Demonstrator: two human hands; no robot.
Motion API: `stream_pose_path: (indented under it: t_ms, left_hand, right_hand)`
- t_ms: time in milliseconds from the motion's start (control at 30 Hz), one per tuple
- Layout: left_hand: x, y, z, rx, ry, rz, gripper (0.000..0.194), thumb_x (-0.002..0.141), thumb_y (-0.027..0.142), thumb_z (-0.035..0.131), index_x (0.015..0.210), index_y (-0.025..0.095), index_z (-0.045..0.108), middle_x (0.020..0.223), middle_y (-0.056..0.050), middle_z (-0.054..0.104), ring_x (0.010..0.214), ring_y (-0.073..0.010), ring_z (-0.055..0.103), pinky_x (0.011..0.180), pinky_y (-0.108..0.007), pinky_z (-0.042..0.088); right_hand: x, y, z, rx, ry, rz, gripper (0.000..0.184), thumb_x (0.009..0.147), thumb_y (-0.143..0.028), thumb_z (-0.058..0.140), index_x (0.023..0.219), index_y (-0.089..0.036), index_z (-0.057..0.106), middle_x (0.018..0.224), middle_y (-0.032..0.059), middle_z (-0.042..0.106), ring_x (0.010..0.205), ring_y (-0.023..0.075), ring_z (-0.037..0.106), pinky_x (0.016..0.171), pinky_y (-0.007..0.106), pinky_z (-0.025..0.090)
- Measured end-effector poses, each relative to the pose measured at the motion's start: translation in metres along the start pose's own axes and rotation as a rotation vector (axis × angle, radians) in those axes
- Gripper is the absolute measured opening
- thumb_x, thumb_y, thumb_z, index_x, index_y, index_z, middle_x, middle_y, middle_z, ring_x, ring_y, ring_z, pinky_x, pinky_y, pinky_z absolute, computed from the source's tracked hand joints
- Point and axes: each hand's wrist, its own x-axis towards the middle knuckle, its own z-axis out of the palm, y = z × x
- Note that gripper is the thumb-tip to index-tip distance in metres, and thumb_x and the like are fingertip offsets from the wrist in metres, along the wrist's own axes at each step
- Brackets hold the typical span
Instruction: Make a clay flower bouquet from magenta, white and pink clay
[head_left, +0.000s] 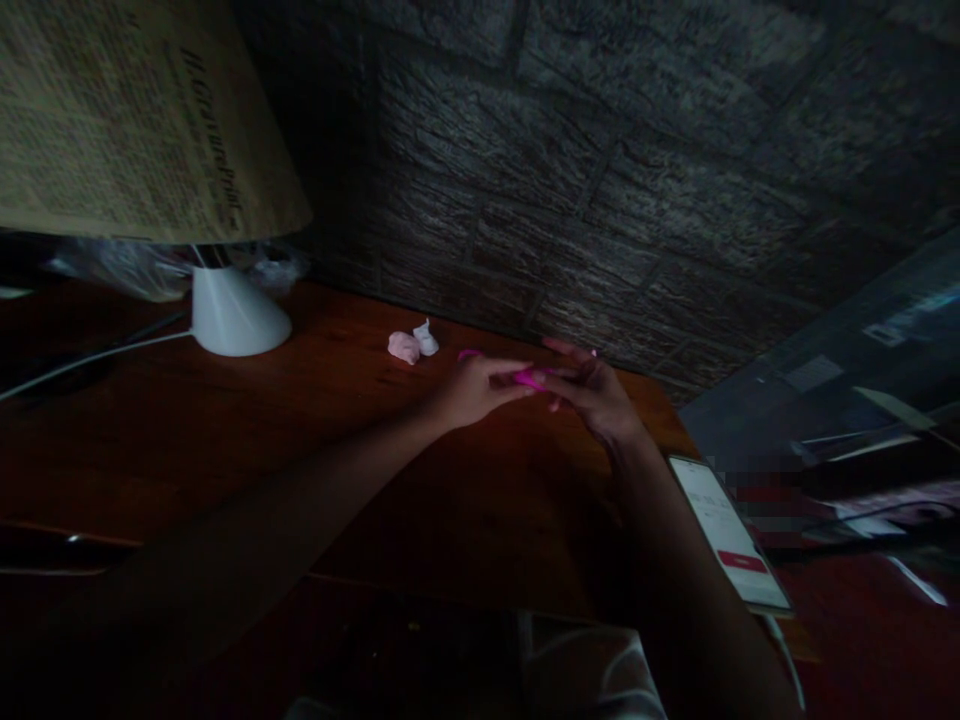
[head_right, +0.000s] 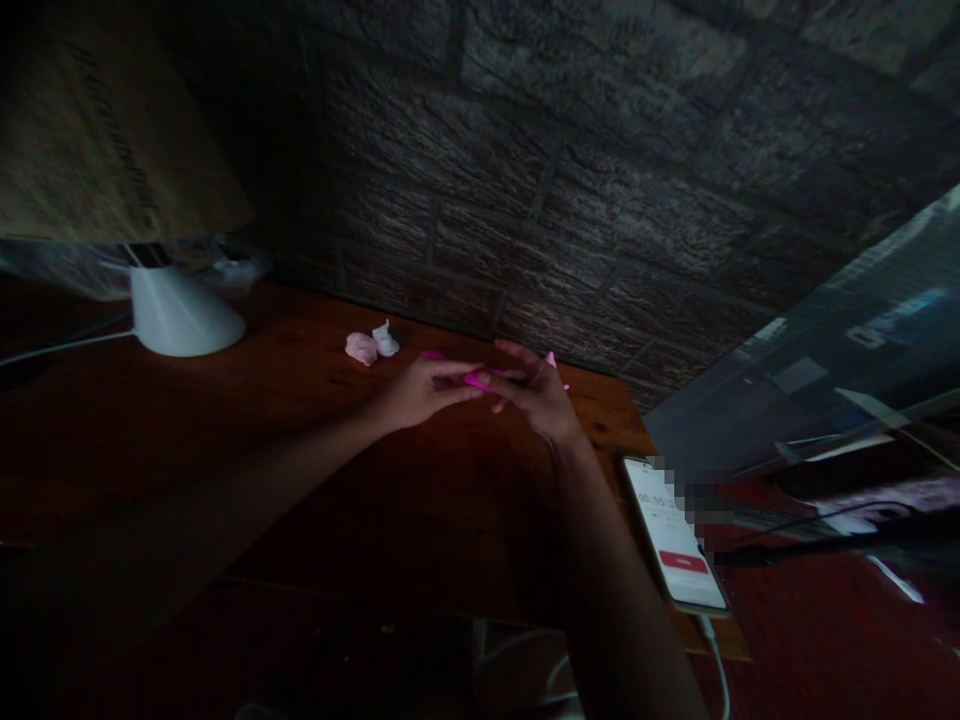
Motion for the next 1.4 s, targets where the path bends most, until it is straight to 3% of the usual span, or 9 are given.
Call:
stream_pose_path:
  t_ms: [200, 333, 433, 667, 800, 1000, 1400]
  left_hand:
    - [-0.001, -0.002, 0.003, -0.067, 0.031, -0.038, 0.037, 0.082, 0.025, 0.077, 0.117, 0.016, 0.073, 0.106, -0.011, 0.079, 0.088, -0.0189, 0.075, 0.082, -0.034, 0.06]
    - [0.0, 0.003, 0.003, -0.169, 0.075, -0.08, 0.035, 0.081, 0.024, 0.077, 0.115, 0.016, 0.073, 0.112, -0.011, 0.078, 0.096, -0.0199, 0.075, 0.087, -0.035, 0.06]
    - [0.001, 0.006, 0.002, -0.199, 0.091, -0.079, 0.031, 0.082, 0.023, 0.075, 0.112, 0.016, 0.074, 0.111, -0.011, 0.078, 0.096, -0.0196, 0.075, 0.088, -0.035, 0.059]
    - [0.001, 0.009, 0.001, -0.254, 0.083, -0.098, 0.031, 0.082, 0.022, 0.075, 0.113, 0.016, 0.074, 0.109, -0.01, 0.078, 0.093, -0.0174, 0.074, 0.085, -0.032, 0.058]
    - [0.003, 0.011, -0.001, -0.479, 0.025, -0.259, 0.037, 0.083, 0.026, 0.076, 0.119, 0.016, 0.072, 0.107, -0.011, 0.078, 0.087, -0.0161, 0.073, 0.076, -0.03, 0.058]
    - [0.005, 0.012, -0.003, -0.765, -0.006, -0.416, 0.026, 0.088, 0.025, 0.072, 0.112, 0.017, 0.076, 0.109, -0.011, 0.078, 0.091, -0.0154, 0.073, 0.081, -0.029, 0.057]
    - [0.005, 0.009, -0.003, -0.745, 0.024, -0.409, 0.024, 0.084, 0.025, 0.076, 0.107, 0.017, 0.077, 0.102, -0.01, 0.079, 0.086, -0.0137, 0.073, 0.084, -0.031, 0.058]
  right_hand:
    - [0.0, 0.001, 0.002, -0.022, -0.015, 0.016, 0.089, 0.06, -0.039, 0.093, 0.137, -0.018, 0.056, 0.089, 0.0065, 0.081, 0.052, 0.0126, 0.06, 0.05, 0.028, 0.051]
    - [0.0, 0.0, 0.004, -0.007, 0.027, -0.036, 0.078, 0.062, -0.038, 0.092, 0.131, -0.022, 0.06, 0.087, 0.0041, 0.081, 0.047, 0.0094, 0.053, 0.043, 0.024, 0.043]
    - [0.002, 0.003, 0.007, 0.03, 0.064, -0.033, 0.073, 0.061, -0.036, 0.092, 0.126, -0.022, 0.062, 0.088, 0.0045, 0.08, 0.053, 0.0115, 0.058, 0.044, 0.024, 0.041]
    - [0.004, 0.009, 0.01, 0.219, 0.126, 0.106, 0.056, 0.06, -0.031, 0.092, 0.112, -0.025, 0.071, 0.092, 0.0006, 0.077, 0.05, 0.0055, 0.048, 0.041, 0.019, 0.031]
    - [0.003, 0.007, 0.007, 0.376, 0.097, 0.185, 0.041, 0.063, -0.025, 0.088, 0.102, -0.026, 0.076, 0.082, -0.0026, 0.073, 0.052, 0.0053, 0.045, 0.044, 0.018, 0.037]
    - [0.002, 0.003, 0.009, 0.429, 0.056, 0.218, 0.039, 0.062, -0.024, 0.087, 0.099, -0.027, 0.076, 0.081, -0.004, 0.072, 0.051, 0.0047, 0.04, 0.046, 0.017, 0.039]
    - [0.001, 0.008, 0.008, 0.37, 0.022, 0.189, 0.041, 0.066, -0.025, 0.087, 0.106, -0.029, 0.077, 0.083, -0.0031, 0.073, 0.054, 0.0057, 0.048, 0.048, 0.017, 0.044]
